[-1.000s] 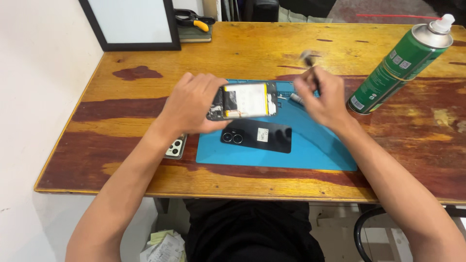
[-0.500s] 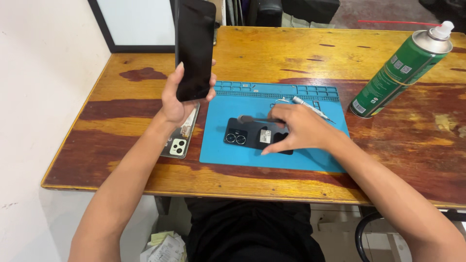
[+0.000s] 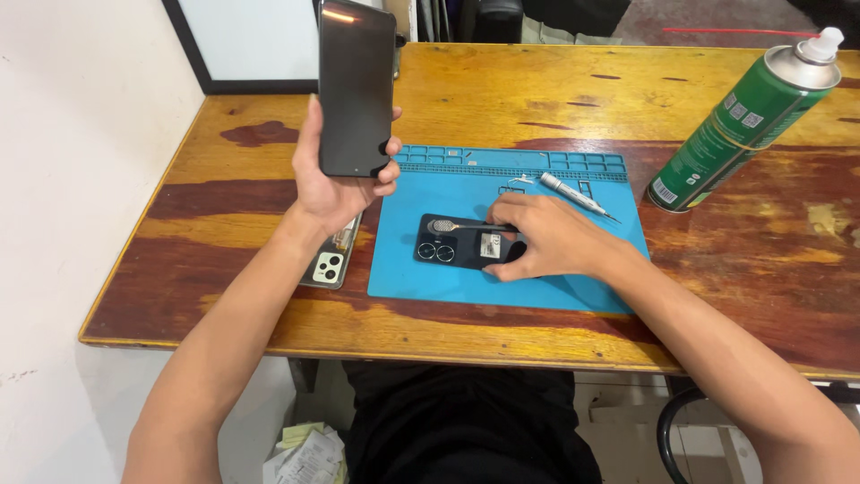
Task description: The person cleans a transparent phone back cover and a disassembled phone using a brush and compressed air. They wipe the back cover, spray it with compressed air, and then brush the phone's internal components.
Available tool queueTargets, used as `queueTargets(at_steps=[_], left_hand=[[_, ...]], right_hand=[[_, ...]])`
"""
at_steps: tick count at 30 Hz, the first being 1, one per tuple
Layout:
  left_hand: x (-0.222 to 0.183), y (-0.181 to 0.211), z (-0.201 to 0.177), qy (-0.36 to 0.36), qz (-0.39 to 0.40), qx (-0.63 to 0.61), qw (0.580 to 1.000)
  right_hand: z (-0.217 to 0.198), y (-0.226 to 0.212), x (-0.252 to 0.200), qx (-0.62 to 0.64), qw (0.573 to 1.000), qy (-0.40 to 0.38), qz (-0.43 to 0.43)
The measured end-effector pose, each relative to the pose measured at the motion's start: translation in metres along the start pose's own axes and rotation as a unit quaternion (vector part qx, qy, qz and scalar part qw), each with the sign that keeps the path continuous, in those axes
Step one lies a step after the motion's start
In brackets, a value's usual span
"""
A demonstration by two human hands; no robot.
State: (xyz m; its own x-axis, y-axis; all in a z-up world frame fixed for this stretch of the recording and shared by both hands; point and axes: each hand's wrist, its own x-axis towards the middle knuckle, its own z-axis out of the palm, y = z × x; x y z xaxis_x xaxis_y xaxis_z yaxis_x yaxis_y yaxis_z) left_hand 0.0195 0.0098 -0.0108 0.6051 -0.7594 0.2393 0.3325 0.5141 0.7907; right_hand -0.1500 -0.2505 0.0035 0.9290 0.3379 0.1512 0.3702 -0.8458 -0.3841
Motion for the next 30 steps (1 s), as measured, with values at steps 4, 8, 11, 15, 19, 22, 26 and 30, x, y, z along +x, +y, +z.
queueTargets(at_steps=[4, 8, 11, 15, 19, 22, 26, 30], left_hand=[[0.005, -0.008, -0.004, 0.041, -0.008, 0.197, 0.979], [0.009, -0.015, -0.010, 0.044, -0.058, 0.273, 0.959], [0.008, -0.022, -0.012, 0.030, -0.073, 0.323, 0.943], [0.010, -0.025, -0.008, 0.015, -0.057, 0.371, 0.927], [0.007, -0.024, 0.001, -0.015, -0.043, 0.459, 0.887], [0.002, -0.023, 0.011, -0.070, -0.020, 0.595, 0.800], [-0.005, -0.032, 0.031, -0.153, 0.070, 0.705, 0.689], [-0.011, -0.041, 0.046, -0.198, 0.121, 0.705, 0.670]], right_hand=[[0.001, 0.000, -0.004, -0.004, 1.000, 0.005, -0.021], [-0.002, 0.010, -0.009, -0.054, 0.995, 0.031, -0.075], [-0.013, 0.026, -0.012, -0.048, 0.995, 0.058, -0.070], [-0.039, 0.052, -0.023, 0.051, 0.991, 0.107, -0.066], [-0.050, 0.071, -0.035, 0.013, 0.965, 0.261, -0.003], [-0.043, 0.082, -0.032, -0.074, 0.937, 0.342, 0.008], [-0.027, 0.097, -0.016, -0.186, 0.939, 0.284, 0.052], [-0.025, 0.105, -0.004, -0.209, 0.935, 0.257, 0.125]])
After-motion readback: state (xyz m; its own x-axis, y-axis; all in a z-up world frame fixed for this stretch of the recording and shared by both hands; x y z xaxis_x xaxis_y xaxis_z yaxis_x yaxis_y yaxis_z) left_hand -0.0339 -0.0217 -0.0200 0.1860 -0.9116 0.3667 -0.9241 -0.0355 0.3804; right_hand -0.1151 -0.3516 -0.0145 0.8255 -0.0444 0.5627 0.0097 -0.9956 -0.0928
